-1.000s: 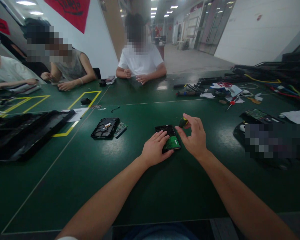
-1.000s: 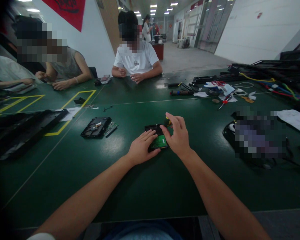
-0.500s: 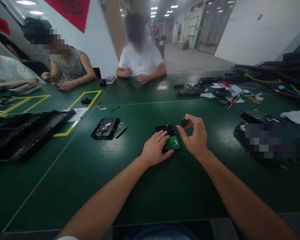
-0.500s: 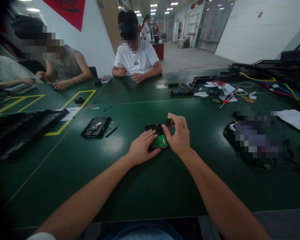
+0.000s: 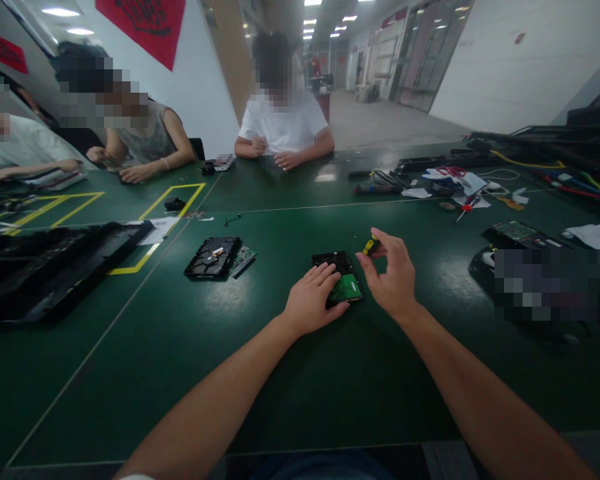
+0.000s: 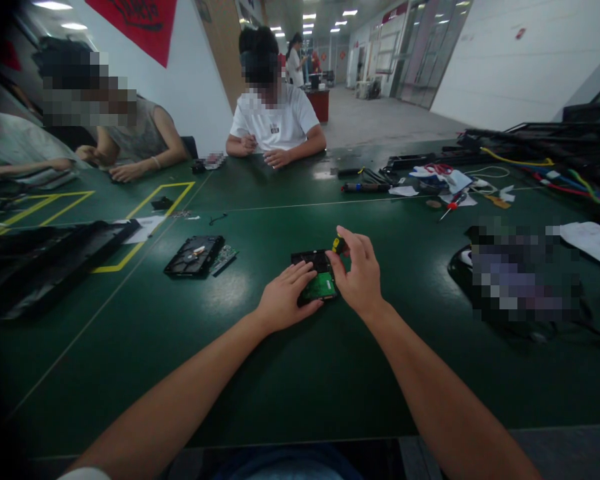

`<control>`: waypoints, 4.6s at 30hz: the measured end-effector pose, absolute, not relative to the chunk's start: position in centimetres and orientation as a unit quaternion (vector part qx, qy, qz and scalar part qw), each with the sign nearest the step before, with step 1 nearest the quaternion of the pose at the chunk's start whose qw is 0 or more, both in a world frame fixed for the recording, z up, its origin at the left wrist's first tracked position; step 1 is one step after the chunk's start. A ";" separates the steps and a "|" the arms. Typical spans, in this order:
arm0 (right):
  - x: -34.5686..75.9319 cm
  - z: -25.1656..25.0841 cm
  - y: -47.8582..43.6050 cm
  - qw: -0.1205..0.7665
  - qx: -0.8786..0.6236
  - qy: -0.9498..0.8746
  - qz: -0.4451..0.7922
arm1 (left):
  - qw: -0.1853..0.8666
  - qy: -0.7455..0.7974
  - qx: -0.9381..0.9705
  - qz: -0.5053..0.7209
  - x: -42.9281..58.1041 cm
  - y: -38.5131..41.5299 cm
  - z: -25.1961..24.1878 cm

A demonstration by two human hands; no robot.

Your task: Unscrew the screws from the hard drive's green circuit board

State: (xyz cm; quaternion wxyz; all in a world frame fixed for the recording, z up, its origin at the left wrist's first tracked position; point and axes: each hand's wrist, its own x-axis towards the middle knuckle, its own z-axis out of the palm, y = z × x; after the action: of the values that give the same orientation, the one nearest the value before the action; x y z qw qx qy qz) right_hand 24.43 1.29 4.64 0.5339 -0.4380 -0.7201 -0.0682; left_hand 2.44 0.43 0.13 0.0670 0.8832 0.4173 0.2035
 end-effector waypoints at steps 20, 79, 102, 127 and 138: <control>24.3 4.4 1.3 0.521 -0.427 -0.738 -0.040 | 0.061 0.414 0.884 0.208 2.4 0.5 0.1; 24.3 4.8 1.1 0.527 -0.437 -0.726 -0.074 | 0.063 0.413 0.883 0.213 2.4 0.4 0.1; 24.4 4.5 1.2 0.524 -0.440 -0.726 -0.074 | 0.061 0.413 0.883 0.214 2.5 0.3 0.3; 24.1 4.7 1.3 0.531 -0.441 -0.722 -0.055 | 0.056 0.413 0.885 0.206 2.7 0.5 0.1; 24.0 4.1 1.8 0.547 -0.456 -0.700 -0.058 | 0.055 0.417 0.882 0.214 2.8 0.7 0.1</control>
State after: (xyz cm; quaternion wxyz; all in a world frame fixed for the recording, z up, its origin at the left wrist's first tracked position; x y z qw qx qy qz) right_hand 23.98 1.84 4.14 0.5474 -0.4556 -0.6996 -0.0576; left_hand 2.78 0.68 0.11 0.0546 0.8815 0.4171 0.2143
